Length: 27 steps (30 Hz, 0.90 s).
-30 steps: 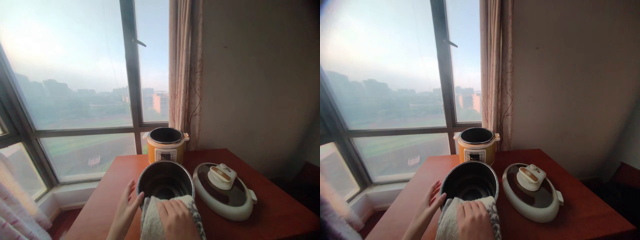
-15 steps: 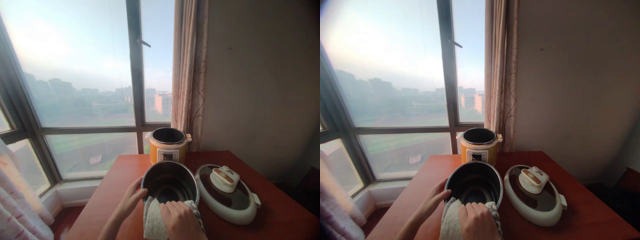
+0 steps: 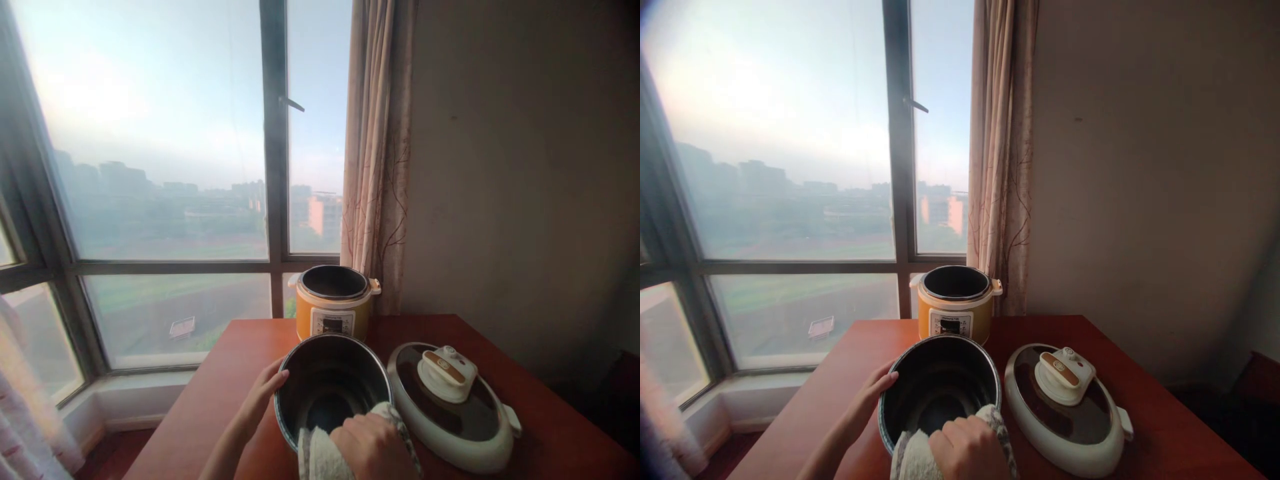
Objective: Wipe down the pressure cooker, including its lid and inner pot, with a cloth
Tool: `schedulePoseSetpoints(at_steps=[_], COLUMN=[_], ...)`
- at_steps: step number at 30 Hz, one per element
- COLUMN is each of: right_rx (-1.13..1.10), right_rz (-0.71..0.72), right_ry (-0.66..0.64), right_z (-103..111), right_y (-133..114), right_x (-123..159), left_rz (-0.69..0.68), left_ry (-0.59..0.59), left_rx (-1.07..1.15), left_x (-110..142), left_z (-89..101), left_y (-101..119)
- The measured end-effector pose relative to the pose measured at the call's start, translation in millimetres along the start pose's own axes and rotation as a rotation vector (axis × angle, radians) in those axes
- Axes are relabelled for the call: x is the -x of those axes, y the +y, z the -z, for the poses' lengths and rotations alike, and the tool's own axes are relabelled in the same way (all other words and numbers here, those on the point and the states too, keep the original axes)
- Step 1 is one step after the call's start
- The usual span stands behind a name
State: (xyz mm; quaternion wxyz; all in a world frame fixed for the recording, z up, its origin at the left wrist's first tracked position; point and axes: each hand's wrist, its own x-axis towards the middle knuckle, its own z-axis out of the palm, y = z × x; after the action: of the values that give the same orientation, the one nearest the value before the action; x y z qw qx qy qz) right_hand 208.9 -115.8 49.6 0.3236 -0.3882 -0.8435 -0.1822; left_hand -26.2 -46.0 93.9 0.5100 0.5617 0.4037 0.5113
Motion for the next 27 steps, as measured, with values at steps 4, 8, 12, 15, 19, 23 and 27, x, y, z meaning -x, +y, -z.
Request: schedulePoseSetpoints(at_steps=[4, 8, 12, 15, 19, 23, 27], right_rx=[0.009, 0.015, 0.058, 0.084, 0.074, 0.039, 0.011], right_rz=[-0.076, -0.075, -0.063, -0.081, -0.145, -0.147, -0.135], right_ry=[0.028, 0.072, 0.087, 0.085, 0.196, 0.222, 0.206], right_z=[-4.9, -5.7, -6.7, -9.8, -13.6, -5.2, 7.4], right_y=[-6.5, -7.4, -8.7, -14.2, -23.3, -27.9, -29.1], right_x=[1.6, -1.4, -6.6, -10.6, -15.8, -21.5, -26.2], left_rz=[-0.028, 0.017, -0.067, -0.119, -0.117, -0.15, -0.17], left_ry=[0.175, 0.441, 0.521, 0.5, 0.474, 0.41, 0.405], left_rx=[0.01, -0.026, -0.075, -0.062, -0.061, -0.098, -0.069], left_x=[3.5, 7.6, 26.0, 43.5, 52.1, 48.4, 46.0], left_z=[-5.8, -4.4, -17.7, -32.0, -33.8, -25.8, -25.3], left_y=[-16.6, -36.5, -57.6, -60.8, -50.3, -45.7, -51.6])
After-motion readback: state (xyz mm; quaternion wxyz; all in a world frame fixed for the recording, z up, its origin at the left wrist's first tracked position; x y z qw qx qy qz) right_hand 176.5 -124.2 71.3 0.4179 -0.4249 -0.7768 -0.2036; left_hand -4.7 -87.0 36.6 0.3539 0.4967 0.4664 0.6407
